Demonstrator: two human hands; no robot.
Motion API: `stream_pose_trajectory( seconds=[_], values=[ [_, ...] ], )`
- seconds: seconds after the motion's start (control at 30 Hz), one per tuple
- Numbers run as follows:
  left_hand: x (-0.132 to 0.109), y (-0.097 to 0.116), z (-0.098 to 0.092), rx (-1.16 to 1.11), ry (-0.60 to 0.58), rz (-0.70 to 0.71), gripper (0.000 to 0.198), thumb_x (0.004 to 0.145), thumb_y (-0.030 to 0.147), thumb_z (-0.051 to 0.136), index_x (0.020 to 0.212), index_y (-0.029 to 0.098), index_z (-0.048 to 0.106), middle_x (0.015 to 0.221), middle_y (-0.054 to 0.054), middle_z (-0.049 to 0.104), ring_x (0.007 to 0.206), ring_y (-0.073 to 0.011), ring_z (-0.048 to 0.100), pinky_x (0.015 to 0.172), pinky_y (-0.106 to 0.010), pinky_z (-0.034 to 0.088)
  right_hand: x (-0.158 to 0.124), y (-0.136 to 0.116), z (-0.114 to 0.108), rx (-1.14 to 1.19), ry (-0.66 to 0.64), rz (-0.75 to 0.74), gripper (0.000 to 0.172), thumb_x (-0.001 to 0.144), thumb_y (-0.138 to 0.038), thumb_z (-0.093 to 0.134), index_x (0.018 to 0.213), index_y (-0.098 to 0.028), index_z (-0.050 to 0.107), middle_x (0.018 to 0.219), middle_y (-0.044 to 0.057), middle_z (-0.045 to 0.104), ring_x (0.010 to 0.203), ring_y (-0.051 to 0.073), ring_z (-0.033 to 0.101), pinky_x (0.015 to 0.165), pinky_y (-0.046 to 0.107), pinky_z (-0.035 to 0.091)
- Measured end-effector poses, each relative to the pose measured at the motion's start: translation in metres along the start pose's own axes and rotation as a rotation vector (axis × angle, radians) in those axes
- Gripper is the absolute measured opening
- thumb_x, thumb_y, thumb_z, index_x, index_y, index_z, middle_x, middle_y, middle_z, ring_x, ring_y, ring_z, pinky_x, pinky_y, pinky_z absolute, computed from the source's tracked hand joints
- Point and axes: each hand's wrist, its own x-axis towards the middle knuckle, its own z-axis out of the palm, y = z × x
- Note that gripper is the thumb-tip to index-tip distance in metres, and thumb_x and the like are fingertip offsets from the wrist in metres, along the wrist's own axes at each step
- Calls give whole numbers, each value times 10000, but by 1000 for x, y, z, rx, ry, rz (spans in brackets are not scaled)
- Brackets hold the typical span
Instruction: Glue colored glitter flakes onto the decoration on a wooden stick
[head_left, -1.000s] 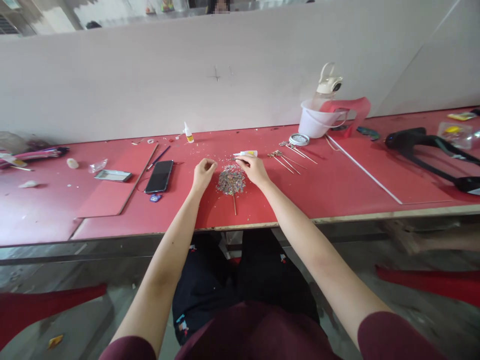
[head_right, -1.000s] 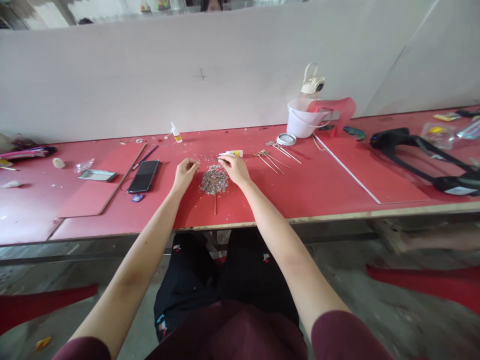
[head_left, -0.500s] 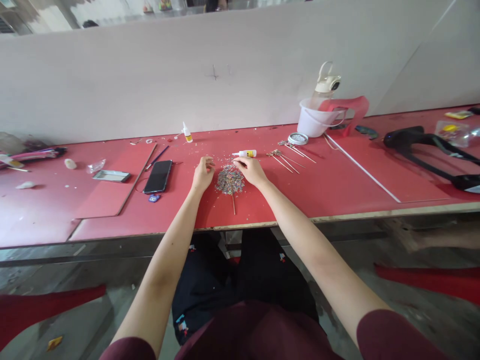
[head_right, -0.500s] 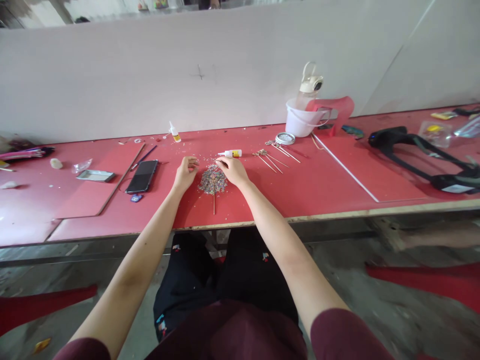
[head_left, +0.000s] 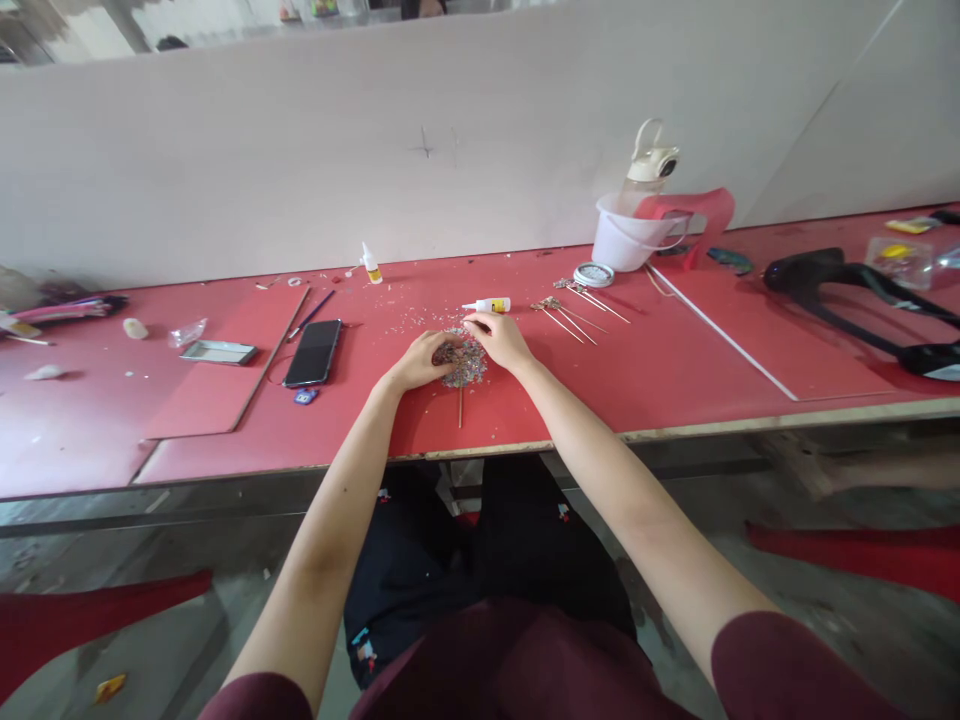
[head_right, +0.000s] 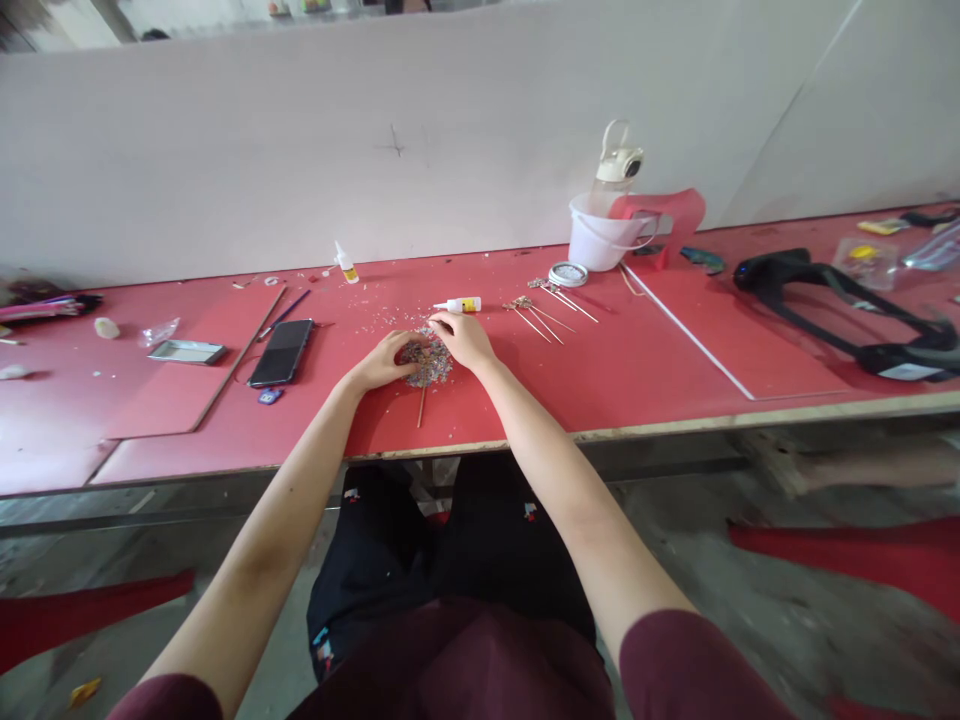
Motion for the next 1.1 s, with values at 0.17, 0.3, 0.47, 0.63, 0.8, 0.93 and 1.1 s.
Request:
stream_pose_trajectory(
  seconds=[0.17,0.3,0.47,0.63,0.8,0.93,1.1],
  values=[
    [0,-4,2,-46,20,19,446,731,128,650,1165,222,610,1143,-65,666,1123,-240,565,1010,-399,421,0,0,0,-7,-4,7,237,933,-323,501,1009,-209,695,1076,54,723,977,199,662,847,318,494],
    [0,-8,2,-148,23,-3,443,746,159,679,1178,219,601,1188,-83,648,1156,-224,573,1040,-399,414,-1,-3,-2,4,-16,37,246,934,-345,494,1009,-216,690,1078,51,720,958,201,658,812,312,487],
    [0,-4,2,-332,75,-37,505,788,222,692,1265,188,531,1249,-134,611,1170,-218,585,1011,-370,456,-2,-9,-5,38,-20,93,387,932,-497,458,904,-186,686,899,62,719,791,187,635,704,287,442],
    [2,2,0,-429,161,4,448,806,211,689,1227,202,537,1245,-109,609,1148,-205,595,998,-360,472,-4,-17,-9,152,-102,116,536,845,-686,475,834,-182,656,744,29,644,672,151,559,616,260,366],
    [4,-7,3,-505,242,18,437,782,186,703,1191,187,550,1189,-110,612,1053,-201,621,913,-357,511,-4,-22,-10,261,-114,144,516,787,-684,572,679,-180,551,608,-33,441,571,102,400,551,256,256],
    [5,-10,5,-534,253,17,433,777,149,695,1185,188,555,1167,-103,624,1048,-191,622,912,-344,503,-3,-19,-9,300,-81,180,520,783,-638,617,600,-195,418,579,-60,293,543,90,293,531,267,187],
    [5,-5,4,-519,232,-11,448,782,154,702,1202,202,554,1211,-107,622,1119,-207,596,931,-347,491,1,-10,-5,396,-91,267,439,806,-563,624,627,-195,467,577,-52,345,540,95,320,538,269,225]
  ],
)
